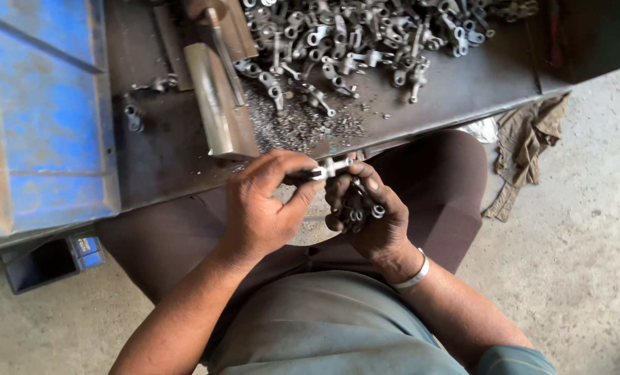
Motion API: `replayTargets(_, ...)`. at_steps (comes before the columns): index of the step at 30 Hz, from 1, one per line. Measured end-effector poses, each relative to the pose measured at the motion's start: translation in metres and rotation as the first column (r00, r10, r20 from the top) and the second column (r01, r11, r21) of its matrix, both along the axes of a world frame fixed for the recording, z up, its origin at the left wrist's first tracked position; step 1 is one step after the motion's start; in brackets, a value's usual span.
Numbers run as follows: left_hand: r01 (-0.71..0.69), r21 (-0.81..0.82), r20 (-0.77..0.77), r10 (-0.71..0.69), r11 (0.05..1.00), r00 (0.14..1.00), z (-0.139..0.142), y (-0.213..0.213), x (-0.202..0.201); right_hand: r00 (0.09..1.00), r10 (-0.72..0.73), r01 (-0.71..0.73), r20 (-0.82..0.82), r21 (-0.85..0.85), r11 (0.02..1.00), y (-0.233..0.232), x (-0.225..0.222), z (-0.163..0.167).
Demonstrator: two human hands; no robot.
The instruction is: The person repeatedly picks up small metal parts from a pile, presses them against a rotating grinding wheel to deburr or smooth edges, and places the finished parts into a blue bin. The process is continuous and repetitive throughout the clip.
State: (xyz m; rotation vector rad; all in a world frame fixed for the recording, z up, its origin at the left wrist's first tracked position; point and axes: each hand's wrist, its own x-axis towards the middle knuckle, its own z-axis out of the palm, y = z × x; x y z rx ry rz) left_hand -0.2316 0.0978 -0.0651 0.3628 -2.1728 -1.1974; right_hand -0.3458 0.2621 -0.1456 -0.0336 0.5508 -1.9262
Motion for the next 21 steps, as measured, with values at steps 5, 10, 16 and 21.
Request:
replayTargets(5, 0.069, -0.012, 0.035, -0.069, 0.998, 0.997, -0.002, -0.003, 0.02, 0.998, 0.045, -0.046, -0.052, -0.013, 0.999, -0.005, 0.014, 0.011)
replayTargets(10, 0.064, 0.009, 0.031, -0.064, 0.998, 0.997, -0.009, -0.006, 0.038, 0.974, -0.012, 0.01, -0.225, -0.013, 1.0, -0.003, 0.025, 0.012)
replayTargets(16, -0.048, -0.012, -0.045, 0.047, 0.999, 0.998, -0.012, -0.011, 0.07, 0.988, -0.016, 0.014, -0.155, -0.013, 1.0, -0.007, 0.03, 0.012)
replayTargets(21, -0.344, -0.086, -0.145, 0.33, 0.935, 0.933, -0.023, -0.054, 0.126, 0.986, 0.117, -0.104, -0.121, 0.113, 0.988, -0.026, 0.043, 0.023)
